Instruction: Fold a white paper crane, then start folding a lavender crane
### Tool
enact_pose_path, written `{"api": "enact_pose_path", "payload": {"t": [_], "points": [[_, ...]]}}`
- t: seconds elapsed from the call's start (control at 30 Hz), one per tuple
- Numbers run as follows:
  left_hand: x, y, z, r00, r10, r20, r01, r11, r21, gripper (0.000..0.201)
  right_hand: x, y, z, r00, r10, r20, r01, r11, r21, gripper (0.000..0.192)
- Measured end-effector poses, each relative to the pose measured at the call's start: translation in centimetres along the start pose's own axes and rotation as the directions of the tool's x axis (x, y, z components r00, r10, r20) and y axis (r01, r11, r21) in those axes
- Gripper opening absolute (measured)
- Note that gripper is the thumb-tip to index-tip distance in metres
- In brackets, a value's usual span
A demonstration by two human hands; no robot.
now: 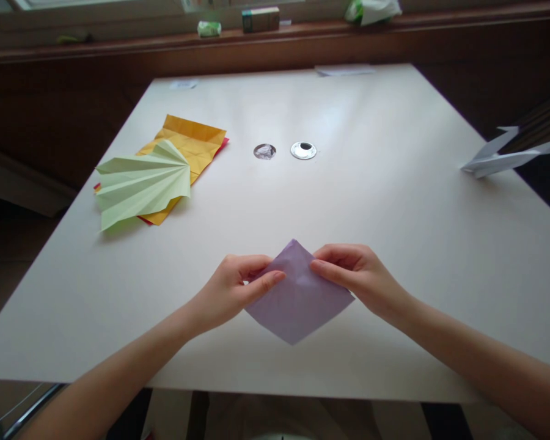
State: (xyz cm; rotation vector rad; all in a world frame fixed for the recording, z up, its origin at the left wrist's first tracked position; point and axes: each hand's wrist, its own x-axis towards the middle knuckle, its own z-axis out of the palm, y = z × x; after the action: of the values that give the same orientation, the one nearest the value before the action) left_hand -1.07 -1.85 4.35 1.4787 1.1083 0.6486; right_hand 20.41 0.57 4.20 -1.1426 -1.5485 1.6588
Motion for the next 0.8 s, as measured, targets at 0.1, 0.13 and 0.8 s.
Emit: {"api": "enact_pose_path", "payload": {"t": [0.1,0.13,0.8], "points": [[0.3,-0.8,0.4,0.999,-0.042,0.023,0.043,0.999,-0.031,0.029,0.1,0.6,0.2,0.999,-0.017,-0.047,0.016,1.0,-0.024,0.018],[0.4,-1.1,0.5,0.999,-0.035,0.025,0.036,0.999,-0.037,0.027,0.1,0.8,0.3,0.998,-0.019,-0.06,0.017,0.999,-0.036,0.017],[0.6,-2.5,1.7,0.951,0.063,-0.302,-0.075,0.997,-0.029,0.022,0.1,2.4,1.2,0.999,-0.035,-0.026,0.031,0.993,-0.115,0.018]]}}
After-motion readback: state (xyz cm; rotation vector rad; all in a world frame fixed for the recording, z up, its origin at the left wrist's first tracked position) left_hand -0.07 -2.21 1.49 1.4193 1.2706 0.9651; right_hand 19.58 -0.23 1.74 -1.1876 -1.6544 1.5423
